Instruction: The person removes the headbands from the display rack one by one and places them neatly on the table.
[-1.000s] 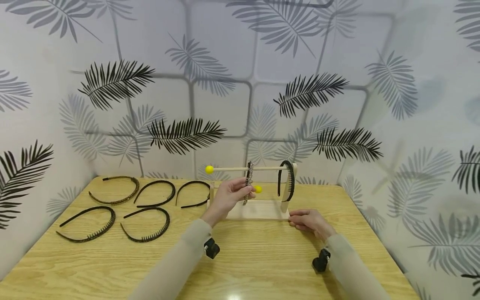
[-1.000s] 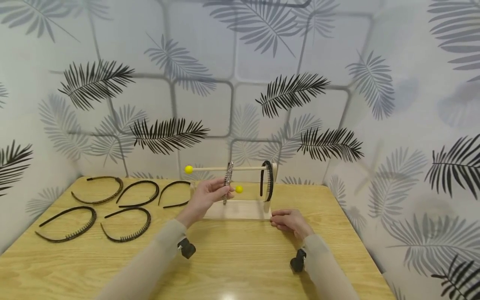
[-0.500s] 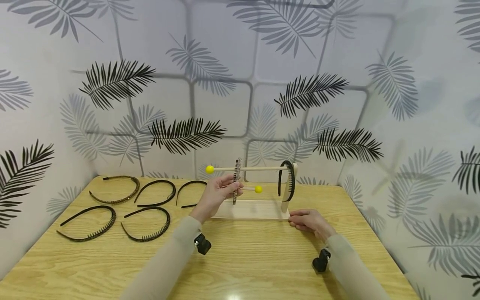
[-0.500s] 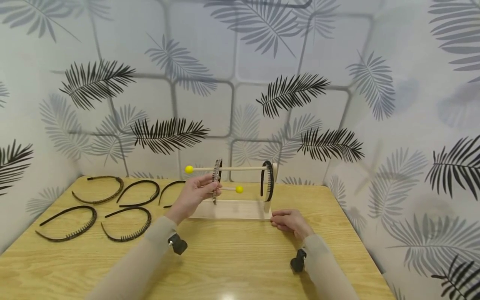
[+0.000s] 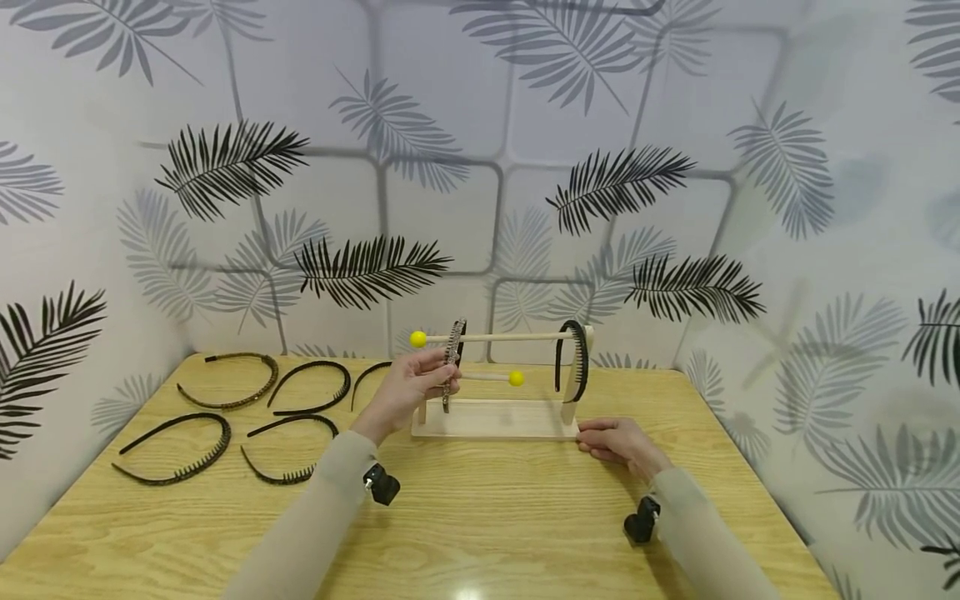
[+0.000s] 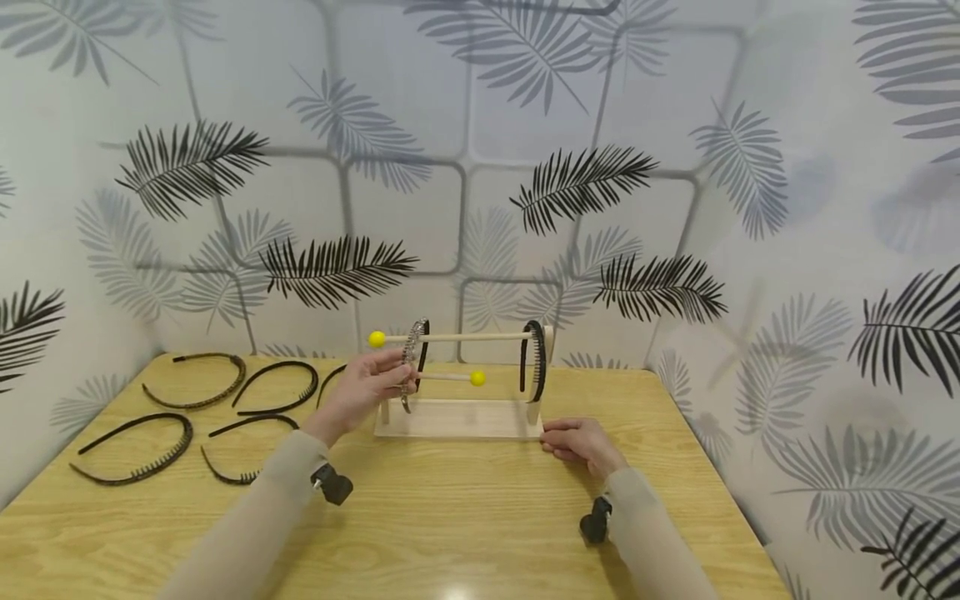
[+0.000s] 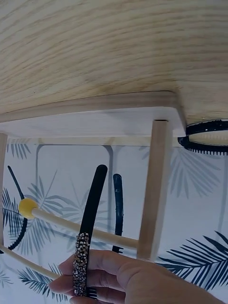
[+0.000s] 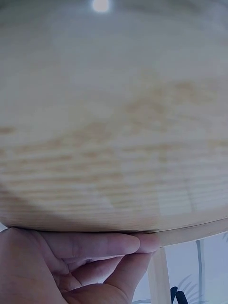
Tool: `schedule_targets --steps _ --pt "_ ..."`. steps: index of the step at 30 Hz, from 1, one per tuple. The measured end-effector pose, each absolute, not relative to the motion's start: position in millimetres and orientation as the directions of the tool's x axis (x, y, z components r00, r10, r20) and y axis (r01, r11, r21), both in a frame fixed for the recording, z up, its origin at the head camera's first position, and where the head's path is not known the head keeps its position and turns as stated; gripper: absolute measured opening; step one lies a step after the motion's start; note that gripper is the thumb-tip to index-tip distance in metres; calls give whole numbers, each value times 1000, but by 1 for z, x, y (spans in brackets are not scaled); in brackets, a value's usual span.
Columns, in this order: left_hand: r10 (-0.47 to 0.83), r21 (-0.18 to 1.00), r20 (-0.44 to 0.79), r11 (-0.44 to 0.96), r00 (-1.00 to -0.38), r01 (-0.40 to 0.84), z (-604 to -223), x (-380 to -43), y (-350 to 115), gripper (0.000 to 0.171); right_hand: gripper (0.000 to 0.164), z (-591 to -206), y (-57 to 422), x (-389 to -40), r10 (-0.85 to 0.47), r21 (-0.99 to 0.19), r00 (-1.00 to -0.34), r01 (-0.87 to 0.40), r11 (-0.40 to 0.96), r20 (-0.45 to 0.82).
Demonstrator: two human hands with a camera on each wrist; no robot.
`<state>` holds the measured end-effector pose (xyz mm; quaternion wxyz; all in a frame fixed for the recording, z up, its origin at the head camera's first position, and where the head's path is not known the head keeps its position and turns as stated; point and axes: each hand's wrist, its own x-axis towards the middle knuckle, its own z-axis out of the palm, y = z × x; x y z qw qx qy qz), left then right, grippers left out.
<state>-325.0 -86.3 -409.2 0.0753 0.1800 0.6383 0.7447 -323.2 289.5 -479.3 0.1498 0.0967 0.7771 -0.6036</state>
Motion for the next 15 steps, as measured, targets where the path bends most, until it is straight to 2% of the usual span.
schedule_targets --steps 6,15 --pt "342 981 161 -154 -926 114 -408 -319 -102 50 45 -479 289 -324 -36 -910 -937 327 255 -346" --pt "345 986 141 -131 -928 101 -408 -320 -116 52 44 -479 290 -323 -42 -909 -939 319 267 -342"
